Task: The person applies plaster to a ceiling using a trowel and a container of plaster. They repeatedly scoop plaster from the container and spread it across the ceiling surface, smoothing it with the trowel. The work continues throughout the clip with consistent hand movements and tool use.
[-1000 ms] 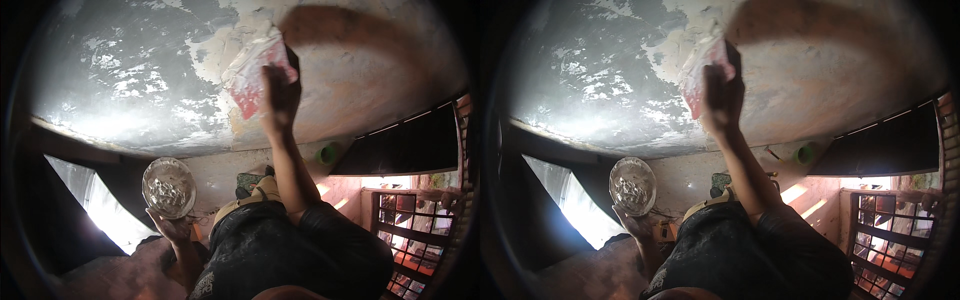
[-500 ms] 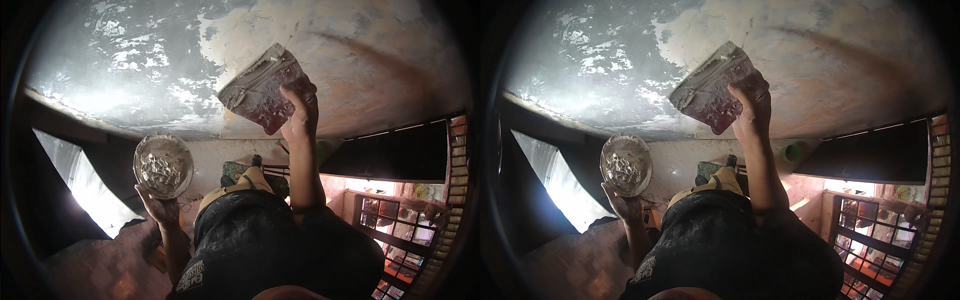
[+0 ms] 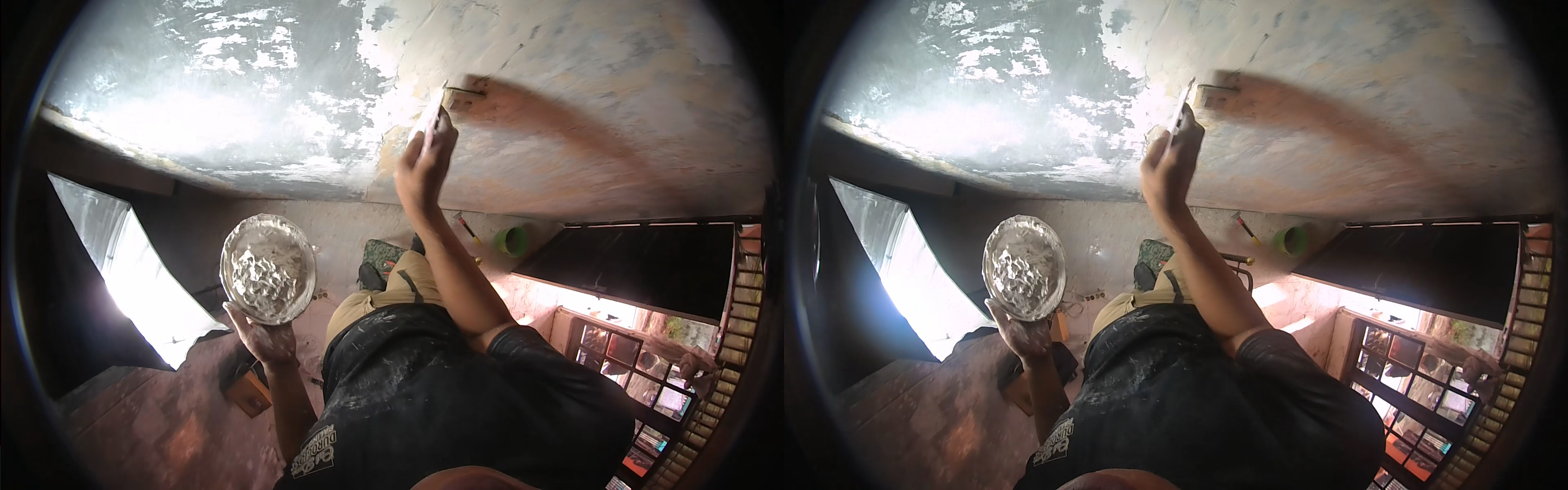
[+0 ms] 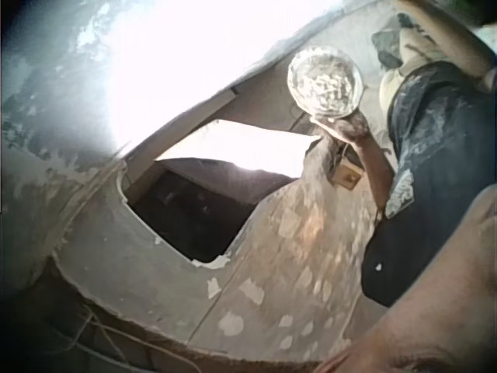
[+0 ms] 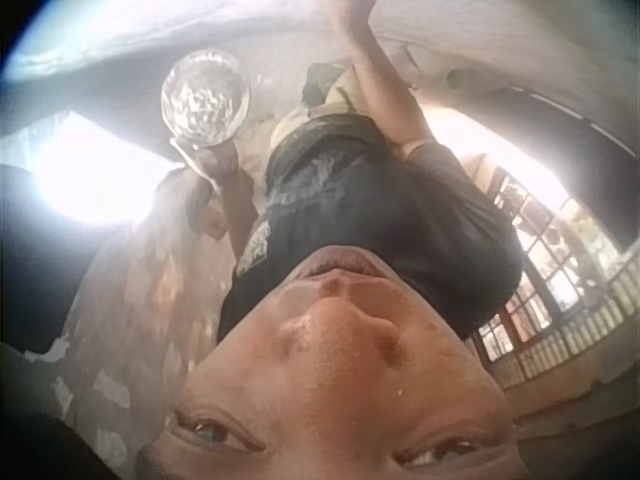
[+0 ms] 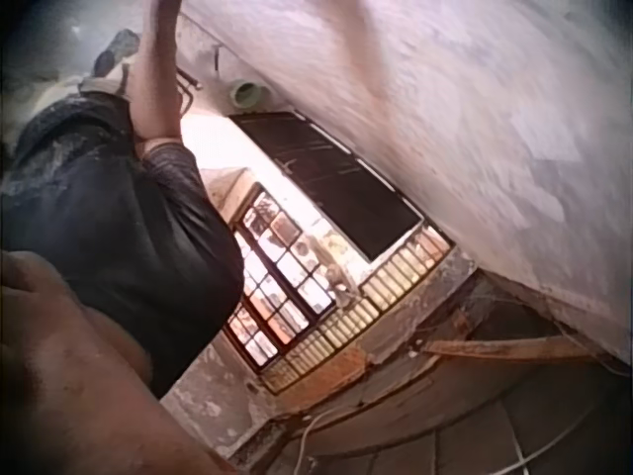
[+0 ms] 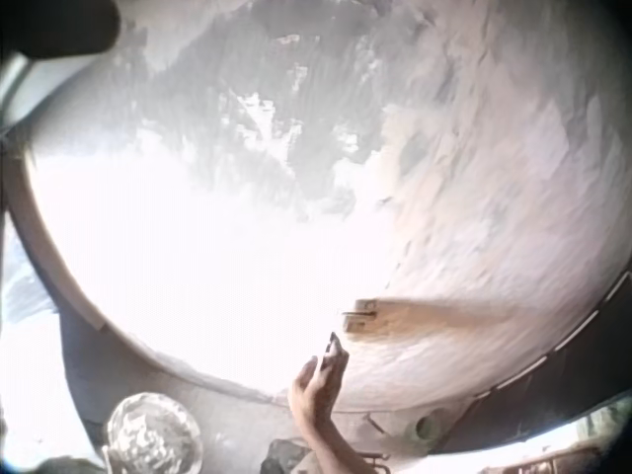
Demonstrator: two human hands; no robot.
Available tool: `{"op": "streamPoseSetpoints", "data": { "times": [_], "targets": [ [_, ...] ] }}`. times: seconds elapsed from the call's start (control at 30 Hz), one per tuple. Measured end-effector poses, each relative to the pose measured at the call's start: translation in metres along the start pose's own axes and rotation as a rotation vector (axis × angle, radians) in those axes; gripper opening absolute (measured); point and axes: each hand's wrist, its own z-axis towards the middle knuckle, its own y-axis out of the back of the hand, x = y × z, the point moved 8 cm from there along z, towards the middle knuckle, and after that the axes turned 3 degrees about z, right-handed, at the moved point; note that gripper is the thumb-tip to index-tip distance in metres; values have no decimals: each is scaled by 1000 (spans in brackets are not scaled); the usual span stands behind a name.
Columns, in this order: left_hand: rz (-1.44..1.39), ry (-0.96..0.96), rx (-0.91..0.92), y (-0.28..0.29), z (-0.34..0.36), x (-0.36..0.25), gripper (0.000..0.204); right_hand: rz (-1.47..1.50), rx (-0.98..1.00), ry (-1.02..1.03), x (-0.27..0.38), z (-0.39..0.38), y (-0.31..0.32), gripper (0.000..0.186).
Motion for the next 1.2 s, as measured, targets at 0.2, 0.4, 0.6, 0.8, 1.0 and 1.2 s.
{"op": "streamPoseSetpoints", "data": {
  "times": [0.2,0.4,0.6,0.8,1.0,1.2],
  "targets": [
    [-2,-36,-74,20,-5,0,65,-111,-169,41,-4,3,-106,83],
    [-3,-99,21,8,-13,-5,66,-141,42,-73,-5,-15,-211,90],
    [32,-110,-97,9,-19,-9,65,307,360,46,29,-87,-191,59],
    [-7,-109,-49,-4,-17,0,64,286,46,-34,-20,-41,-67,45],
    [135,-55,-135,-5,-14,-5,63,-164,-102,95,11,16,-80,57],
    [105,33,-21,-37,-7,-5,66,-14,183,132,68,-13,-157,79]
  ]
}}
